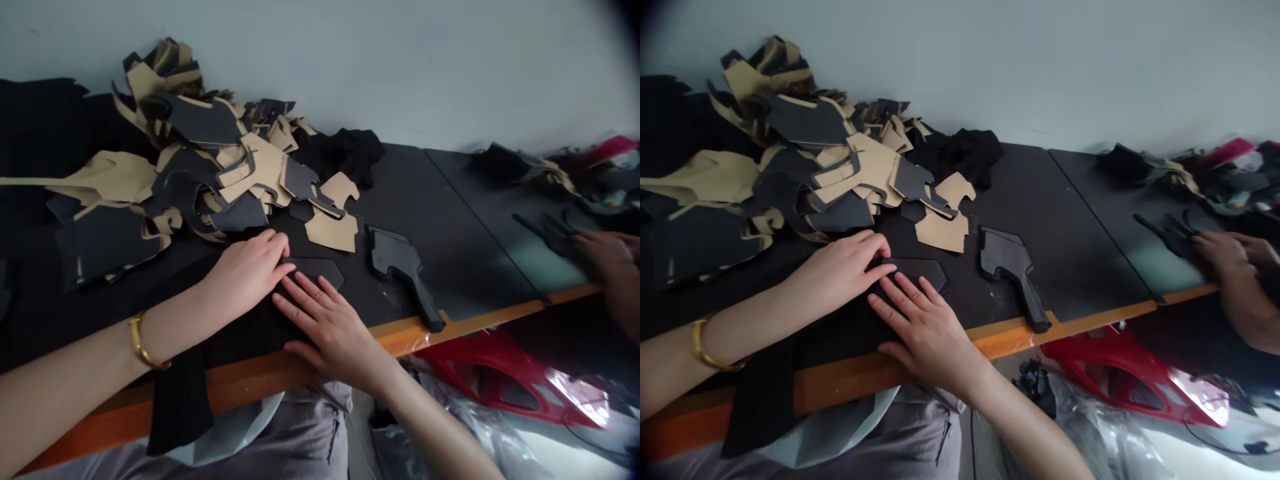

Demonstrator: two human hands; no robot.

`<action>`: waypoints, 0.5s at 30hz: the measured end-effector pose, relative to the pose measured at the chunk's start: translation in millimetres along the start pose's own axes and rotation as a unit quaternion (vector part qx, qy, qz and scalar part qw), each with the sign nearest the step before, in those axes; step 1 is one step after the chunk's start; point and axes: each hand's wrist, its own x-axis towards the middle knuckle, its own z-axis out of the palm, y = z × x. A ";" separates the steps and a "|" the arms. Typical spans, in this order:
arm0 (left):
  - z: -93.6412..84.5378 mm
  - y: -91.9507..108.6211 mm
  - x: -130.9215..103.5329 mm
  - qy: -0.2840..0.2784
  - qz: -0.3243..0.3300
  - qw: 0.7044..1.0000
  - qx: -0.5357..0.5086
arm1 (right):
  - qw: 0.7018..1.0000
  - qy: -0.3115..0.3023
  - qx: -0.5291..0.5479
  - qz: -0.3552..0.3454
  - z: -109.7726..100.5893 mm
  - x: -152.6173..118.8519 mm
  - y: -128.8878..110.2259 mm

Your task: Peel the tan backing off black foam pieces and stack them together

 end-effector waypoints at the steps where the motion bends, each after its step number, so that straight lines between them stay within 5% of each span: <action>1: -1.7 2.5 0.8 -0.008 -0.005 1.000 0.021 | 1.000 0.005 0.008 -0.001 -0.2 0.0 0.0; 9: -17.7 25.5 5.5 -0.010 -0.036 0.977 0.212 | 0.997 0.018 0.081 -0.004 -7.6 -3.0 6.1; 15: -19.4 26.0 12.5 -0.052 0.016 0.980 0.192 | 0.989 0.045 0.031 0.135 -7.3 3.9 12.8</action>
